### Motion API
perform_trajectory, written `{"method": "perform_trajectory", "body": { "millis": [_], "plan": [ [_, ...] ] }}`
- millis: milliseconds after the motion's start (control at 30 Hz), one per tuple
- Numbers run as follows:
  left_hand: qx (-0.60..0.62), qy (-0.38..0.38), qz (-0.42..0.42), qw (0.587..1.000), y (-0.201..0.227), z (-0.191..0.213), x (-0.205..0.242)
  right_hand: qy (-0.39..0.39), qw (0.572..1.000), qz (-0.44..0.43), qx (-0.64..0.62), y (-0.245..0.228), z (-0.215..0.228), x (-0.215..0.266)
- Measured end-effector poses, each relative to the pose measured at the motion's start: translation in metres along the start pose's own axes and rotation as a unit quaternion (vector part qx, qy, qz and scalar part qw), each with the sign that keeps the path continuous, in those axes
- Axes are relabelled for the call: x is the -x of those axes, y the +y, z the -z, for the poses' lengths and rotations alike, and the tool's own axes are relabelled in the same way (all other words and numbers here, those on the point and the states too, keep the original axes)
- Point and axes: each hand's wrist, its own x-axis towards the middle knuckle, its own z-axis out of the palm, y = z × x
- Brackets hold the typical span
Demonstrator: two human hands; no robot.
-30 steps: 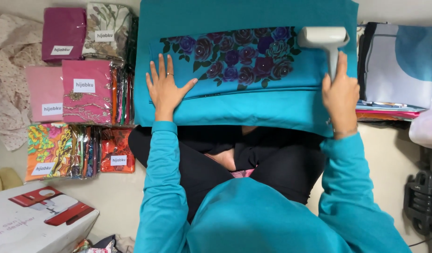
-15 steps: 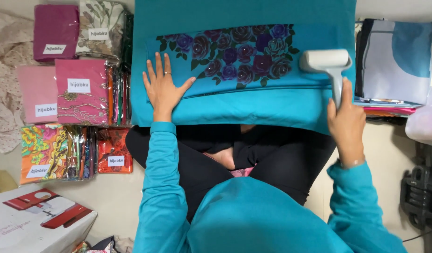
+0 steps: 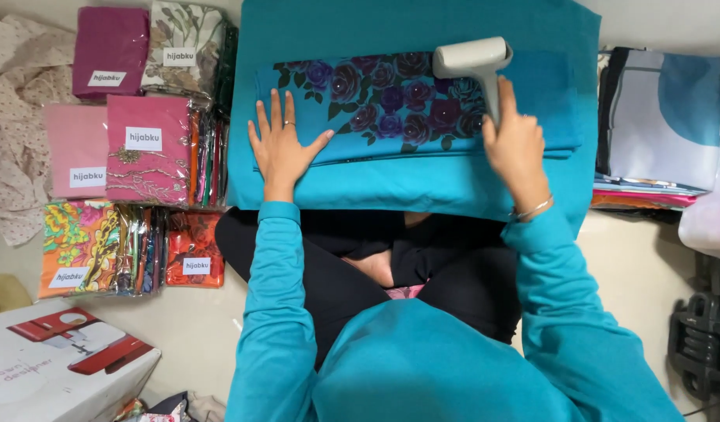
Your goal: The person folds colorful fabrics and slides them into clear plastic sleeves, attaches stickers to the packaging, and uses a lint roller to remove debris from a large blue textile spread on the floor.
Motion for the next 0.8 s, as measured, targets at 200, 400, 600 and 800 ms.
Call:
{"method": "perform_trajectory", "body": {
  "millis": [200,400,600,800],
  "plan": [
    [0.025,0.043,-0.030,0.998,-0.004,-0.007,0.001,-0.060,0.996,-0.055,0.041,0.012,0.011,0.076],
    [0.020,0.059,-0.034,0.997,-0.003,-0.009,0.002,-0.092,0.990,-0.076,0.073,0.024,0.015,0.111],
    [0.000,0.007,-0.001,1.000,-0.001,-0.004,0.000,0.042,0.996,0.057,0.048,0.018,-0.010,0.042],
    [0.005,0.019,-0.003,1.000,-0.001,-0.005,-0.001,0.087,0.992,0.089,-0.009,0.004,-0.007,0.041]
  ]
}}
